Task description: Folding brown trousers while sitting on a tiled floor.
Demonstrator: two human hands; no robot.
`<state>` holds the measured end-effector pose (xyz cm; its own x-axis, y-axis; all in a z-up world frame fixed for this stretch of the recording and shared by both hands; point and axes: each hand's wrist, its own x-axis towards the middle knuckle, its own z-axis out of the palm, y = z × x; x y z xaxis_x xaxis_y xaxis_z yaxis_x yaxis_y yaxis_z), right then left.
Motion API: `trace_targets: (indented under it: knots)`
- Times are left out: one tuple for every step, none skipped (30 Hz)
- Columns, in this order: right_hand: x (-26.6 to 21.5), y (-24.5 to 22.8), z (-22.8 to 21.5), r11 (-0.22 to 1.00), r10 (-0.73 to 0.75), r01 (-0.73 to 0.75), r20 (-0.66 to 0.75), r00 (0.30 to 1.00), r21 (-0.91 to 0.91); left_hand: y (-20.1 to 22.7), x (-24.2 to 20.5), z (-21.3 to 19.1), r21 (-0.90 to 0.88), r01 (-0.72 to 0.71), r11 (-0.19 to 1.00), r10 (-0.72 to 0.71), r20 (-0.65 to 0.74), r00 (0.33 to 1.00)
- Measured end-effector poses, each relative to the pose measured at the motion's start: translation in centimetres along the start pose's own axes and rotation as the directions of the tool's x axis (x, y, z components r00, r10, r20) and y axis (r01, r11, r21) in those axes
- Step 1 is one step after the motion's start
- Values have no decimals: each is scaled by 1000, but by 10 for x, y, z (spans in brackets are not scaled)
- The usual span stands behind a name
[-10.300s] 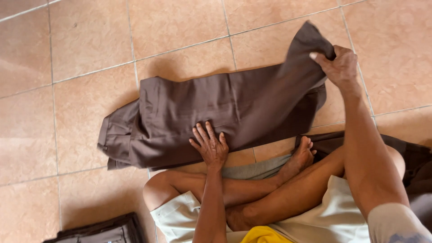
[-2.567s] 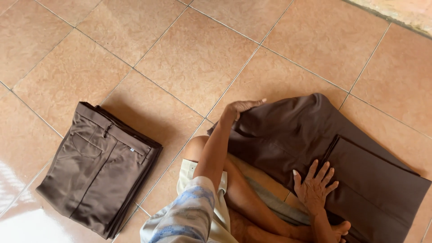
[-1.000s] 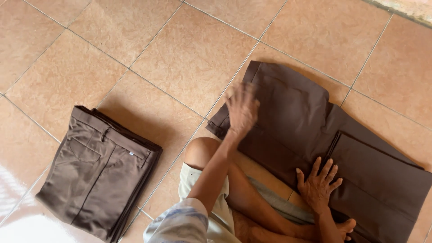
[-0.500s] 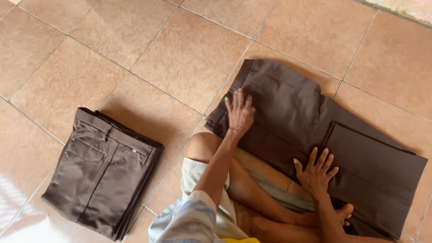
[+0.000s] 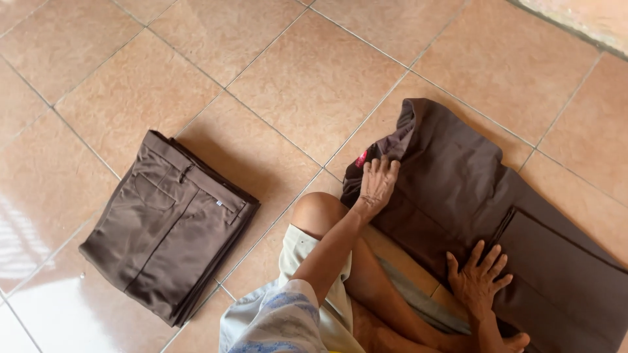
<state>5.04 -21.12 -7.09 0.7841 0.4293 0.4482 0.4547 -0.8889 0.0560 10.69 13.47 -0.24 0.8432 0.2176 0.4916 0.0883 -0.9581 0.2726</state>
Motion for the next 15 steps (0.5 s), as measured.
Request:
trace_targets:
  knots:
    - [4,0,0,1000,-16,16,-1,1000,-1,-2,3,4,0,15,1000,-15,-6,1000]
    - [4,-1,-1,1000,-13,13,-4,1000,-23,-4,3,8,-6,69,998,-69,-19,997]
    - [4,-1,-2,999,-10,10,-7,1000,-46,-5,4,12,-13,123,992,-123,-30,992]
    - [5,-2,-1,999,-11,11,-7,1000,-48,-8,6,12,-15,124,992,-124,-31,992]
    - [6,-2,-1,999,-3,3,-1,1000,-51,-10,9,13,-104,188,977,-184,49,982]
    - [4,-2,-2,998,6,-6,10,1000,-57,-11,10,14,-189,257,948,-233,138,963]
    - [4,-2,-1,998,7,-6,13,1000,-61,-12,18,6,-192,258,947,-233,141,962]
    - [3,-2,-1,999,27,-26,45,999,-22,-13,26,-3,-254,296,921,-246,211,946]
    - [3,-1,0,999,45,-47,77,996,17,-14,35,-11,-311,337,889,-252,282,926]
    - [1,1,2,999,46,-47,80,996,12,-19,43,2,-315,338,887,-252,284,925]
    - [-1,3,4,996,59,-66,109,992,66,-25,50,15,-440,490,753,-372,329,868]
    - [0,4,8,989,68,-85,135,988,124,-32,60,27,-541,611,578,-473,388,791]
    - [-1,7,6,989,68,-85,134,989,122,-43,58,51,-543,610,577,-473,387,792]
    - [1,9,7,961,23,7,103,994,-278,-56,59,74,-506,688,521,-602,354,716]
    - [2,11,7,769,-30,79,88,996,-635,-69,59,98,-473,757,452,-717,312,623]
